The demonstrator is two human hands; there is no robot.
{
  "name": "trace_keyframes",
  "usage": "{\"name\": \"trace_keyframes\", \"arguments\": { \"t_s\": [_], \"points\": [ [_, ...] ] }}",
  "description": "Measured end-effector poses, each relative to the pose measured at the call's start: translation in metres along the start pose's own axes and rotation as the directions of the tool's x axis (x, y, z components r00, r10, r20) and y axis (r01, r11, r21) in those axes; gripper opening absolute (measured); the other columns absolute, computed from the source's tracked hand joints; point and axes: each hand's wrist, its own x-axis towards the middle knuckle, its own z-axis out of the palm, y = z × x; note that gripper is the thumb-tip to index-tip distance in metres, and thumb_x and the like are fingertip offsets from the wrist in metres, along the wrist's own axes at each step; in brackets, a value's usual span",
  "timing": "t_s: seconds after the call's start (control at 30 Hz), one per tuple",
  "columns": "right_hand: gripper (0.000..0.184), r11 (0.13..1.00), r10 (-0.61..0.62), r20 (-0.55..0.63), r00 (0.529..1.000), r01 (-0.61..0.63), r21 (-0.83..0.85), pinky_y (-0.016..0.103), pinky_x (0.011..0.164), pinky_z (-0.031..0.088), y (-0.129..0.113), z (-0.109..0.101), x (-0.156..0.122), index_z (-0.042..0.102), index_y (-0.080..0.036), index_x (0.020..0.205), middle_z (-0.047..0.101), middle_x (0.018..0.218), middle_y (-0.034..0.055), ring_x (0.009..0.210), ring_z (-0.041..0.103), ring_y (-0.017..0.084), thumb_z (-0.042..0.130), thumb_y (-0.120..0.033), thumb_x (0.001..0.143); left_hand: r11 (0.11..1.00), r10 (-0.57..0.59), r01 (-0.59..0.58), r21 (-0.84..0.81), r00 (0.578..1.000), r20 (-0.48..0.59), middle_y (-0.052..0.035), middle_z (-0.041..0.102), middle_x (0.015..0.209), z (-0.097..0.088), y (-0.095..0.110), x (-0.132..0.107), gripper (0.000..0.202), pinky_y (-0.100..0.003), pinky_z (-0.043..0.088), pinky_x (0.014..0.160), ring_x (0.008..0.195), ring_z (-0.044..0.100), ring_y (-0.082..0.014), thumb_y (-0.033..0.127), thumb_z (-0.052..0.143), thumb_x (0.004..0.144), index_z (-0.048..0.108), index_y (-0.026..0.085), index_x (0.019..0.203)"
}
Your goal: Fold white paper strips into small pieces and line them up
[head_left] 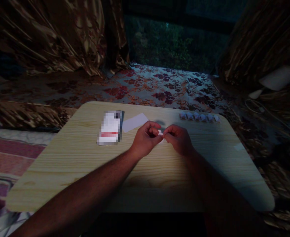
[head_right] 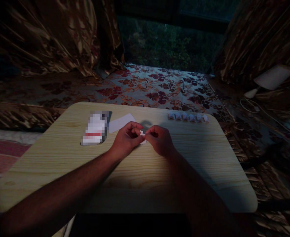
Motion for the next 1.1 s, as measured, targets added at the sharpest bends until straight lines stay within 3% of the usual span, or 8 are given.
{"name": "trace_keyframes", "arguments": {
  "t_s": [0.6,0.93,1.1],
  "points": [
    [0.007,1.000,-0.018,0.004,1.000,0.018,0.007,0.022,0.050,0.034,0.0072,0.0014,0.0010,0.063,-0.017,0.071,0.054,0.056,-0.0044,0.051,0.045,0.009,0.061,-0.023,0.074,1.000,-0.025,0.025,0.005,1.000,0.003,0.0061,0.057,0.063,-0.0012,0.0002,0.0009,0.038,-0.019,0.035,0.049,0.050,0.049,-0.0058,0.018,0.079,0.064,0.058,0.017,0.096],
    [0.009,1.000,-0.012,-0.029,0.999,0.012,0.005,0.022,0.050,0.034,0.0072,0.0009,0.0013,0.064,-0.018,0.073,0.056,0.057,-0.0041,0.051,0.046,0.010,0.062,-0.026,0.074,0.999,-0.042,0.042,-0.027,0.999,-0.005,0.0033,0.062,0.070,-0.0033,-0.0028,0.0029,0.035,-0.021,0.042,0.056,0.058,0.056,-0.0083,0.019,0.080,0.065,0.061,0.017,0.094],
    [0.010,1.000,-0.022,-0.073,0.997,0.022,0.002,0.023,0.051,0.036,0.0045,0.0004,0.0013,0.064,-0.018,0.073,0.057,0.059,-0.0033,0.053,0.048,0.011,0.062,-0.027,0.076,0.998,-0.037,0.037,0.048,0.999,-0.018,0.0009,0.065,0.073,-0.0021,-0.0020,0.0019,0.019,-0.022,0.042,0.060,0.063,0.057,-0.0091,0.023,0.079,0.068,0.065,0.015,0.079]
  ]
}}
